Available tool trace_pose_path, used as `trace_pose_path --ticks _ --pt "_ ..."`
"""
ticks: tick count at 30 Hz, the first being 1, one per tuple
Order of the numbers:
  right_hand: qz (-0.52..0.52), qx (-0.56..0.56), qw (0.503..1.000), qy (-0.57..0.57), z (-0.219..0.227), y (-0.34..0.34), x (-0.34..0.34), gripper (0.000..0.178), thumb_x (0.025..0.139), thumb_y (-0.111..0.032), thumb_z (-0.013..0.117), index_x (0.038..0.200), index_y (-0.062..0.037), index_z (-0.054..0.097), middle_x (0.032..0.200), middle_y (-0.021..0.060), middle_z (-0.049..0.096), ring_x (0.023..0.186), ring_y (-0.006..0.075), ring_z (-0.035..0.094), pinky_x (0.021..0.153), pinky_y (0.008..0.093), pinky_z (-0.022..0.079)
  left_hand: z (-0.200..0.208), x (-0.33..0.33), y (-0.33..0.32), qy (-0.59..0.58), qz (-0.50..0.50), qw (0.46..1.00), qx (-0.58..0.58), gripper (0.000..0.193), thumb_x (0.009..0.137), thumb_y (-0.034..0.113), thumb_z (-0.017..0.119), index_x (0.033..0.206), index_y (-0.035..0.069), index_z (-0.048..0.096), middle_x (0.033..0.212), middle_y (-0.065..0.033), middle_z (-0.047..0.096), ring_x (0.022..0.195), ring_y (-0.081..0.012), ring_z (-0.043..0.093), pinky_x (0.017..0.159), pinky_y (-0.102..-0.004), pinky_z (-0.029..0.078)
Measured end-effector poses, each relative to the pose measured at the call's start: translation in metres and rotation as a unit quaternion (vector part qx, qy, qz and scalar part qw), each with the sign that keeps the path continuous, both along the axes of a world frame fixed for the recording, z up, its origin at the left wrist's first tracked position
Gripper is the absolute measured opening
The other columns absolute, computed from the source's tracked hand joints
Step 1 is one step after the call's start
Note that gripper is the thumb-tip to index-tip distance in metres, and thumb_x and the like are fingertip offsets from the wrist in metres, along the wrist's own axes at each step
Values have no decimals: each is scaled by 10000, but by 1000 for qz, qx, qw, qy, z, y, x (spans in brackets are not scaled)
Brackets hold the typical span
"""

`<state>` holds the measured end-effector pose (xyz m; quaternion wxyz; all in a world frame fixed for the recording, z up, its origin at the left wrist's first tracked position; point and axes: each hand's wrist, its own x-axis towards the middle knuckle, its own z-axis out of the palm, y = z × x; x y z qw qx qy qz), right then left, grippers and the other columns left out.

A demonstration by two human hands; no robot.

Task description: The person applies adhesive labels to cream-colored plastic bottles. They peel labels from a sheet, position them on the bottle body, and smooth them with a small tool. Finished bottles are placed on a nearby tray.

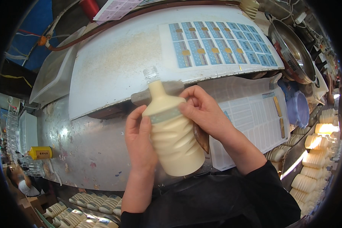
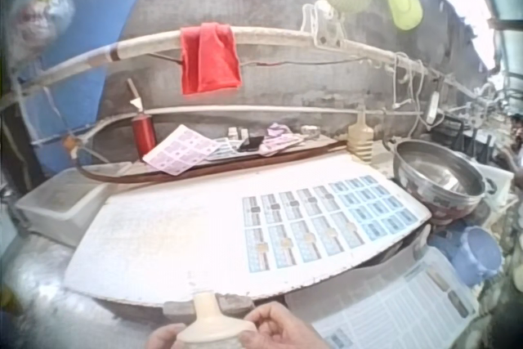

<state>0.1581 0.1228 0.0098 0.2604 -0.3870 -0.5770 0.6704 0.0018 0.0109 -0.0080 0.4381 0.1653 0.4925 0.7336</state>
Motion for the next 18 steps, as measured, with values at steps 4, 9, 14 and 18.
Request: trace_pose_path --ticks 4,9,14,18 --pt "-9 -5 1000 9 -8 2 0 225 1019 -196 670 1151 -48 561 834 -43 592 741 12 546 661 185 446 -3 -1 3 -33 -7 999 4 268 1049 86 579 1309 18 585 1217 -88 643 1069 -142 619 951 -302 521" --pt "14 -9 1000 -19 3 1 0 231 1012 -203 679 1136 -51 556 868 -34 601 757 11 552 679 185 450 0 0 2 -15 -8 1000 -12 280 1047 95 585 1318 25 573 1218 -95 643 1064 -152 626 945 -313 533" --pt "4 -23 1000 2 -2 1 0 233 1011 -191 679 1142 -49 549 870 -34 605 767 10 560 683 184 453 -7 -2 2 -27 -12 999 12 275 1069 134 565 1319 19 554 1216 -121 680 1084 -195 675 957 -349 576" --pt "-14 -24 999 20 -12 1 0 315 943 -249 740 1141 -47 601 853 65 682 823 117 631 741 288 512 -8 -2 1 -12 -16 1000 21 280 1069 137 569 1323 22 553 1219 -117 675 1083 -186 668 958 -344 571"
